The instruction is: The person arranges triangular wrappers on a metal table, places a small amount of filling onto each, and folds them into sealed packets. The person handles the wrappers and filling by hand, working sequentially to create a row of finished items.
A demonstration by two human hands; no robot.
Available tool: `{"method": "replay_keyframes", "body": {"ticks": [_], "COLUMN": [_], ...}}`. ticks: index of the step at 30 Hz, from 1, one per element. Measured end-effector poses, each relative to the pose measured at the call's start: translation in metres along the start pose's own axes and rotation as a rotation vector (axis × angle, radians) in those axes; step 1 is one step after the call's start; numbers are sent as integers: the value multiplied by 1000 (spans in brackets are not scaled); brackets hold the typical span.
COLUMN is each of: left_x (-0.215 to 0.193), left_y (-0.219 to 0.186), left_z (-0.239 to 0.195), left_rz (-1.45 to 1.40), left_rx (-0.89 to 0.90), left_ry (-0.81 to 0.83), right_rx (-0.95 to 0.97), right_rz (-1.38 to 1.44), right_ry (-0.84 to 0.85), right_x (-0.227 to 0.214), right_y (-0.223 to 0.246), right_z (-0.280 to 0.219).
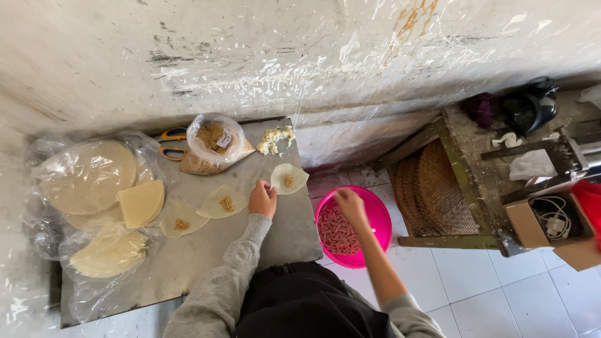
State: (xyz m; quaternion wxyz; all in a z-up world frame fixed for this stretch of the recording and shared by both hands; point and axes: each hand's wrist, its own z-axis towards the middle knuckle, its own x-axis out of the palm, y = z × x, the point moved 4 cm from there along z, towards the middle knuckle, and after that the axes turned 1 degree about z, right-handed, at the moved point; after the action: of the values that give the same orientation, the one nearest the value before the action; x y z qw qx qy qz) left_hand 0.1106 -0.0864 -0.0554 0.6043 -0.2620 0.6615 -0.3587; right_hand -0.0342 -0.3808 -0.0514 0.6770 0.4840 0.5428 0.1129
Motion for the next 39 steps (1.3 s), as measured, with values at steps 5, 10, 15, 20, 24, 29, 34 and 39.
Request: {"method": "replay_keyframes", "body": {"ticks": [5, 10, 15, 20, 24, 29, 34, 39], "left_x": [1, -11, -45, -71, -76, -66, -60, -75], "left_y": [-6, -3, -13, -29, -36, -23, -9, -14], "left_z": [-3, -21, -75, -104, -108, -108, -109, -107], "left_rz": [-13, -21, 285, 310, 189, 121, 62, 103], "left_rx": [15, 50, 217, 376, 456, 359, 282, 404], "left_ry": [-80, -52, 11, -18, -10, 74, 133, 115], "right_rx": [87, -24, -237, -251, -294, -349, -477, -517], "right_rz": [179, 168, 134, 214, 251, 210, 72, -44], "right_ry": [2, -127, -115, -12, -21, -23, 47, 135], "right_x": [75, 69, 48, 44, 46, 58, 72, 80], "right_y": [78, 116, 120, 140, 163, 182, 188, 179], "right_z": [29, 0, -63, -103, -113, -118, -121, -133]}}
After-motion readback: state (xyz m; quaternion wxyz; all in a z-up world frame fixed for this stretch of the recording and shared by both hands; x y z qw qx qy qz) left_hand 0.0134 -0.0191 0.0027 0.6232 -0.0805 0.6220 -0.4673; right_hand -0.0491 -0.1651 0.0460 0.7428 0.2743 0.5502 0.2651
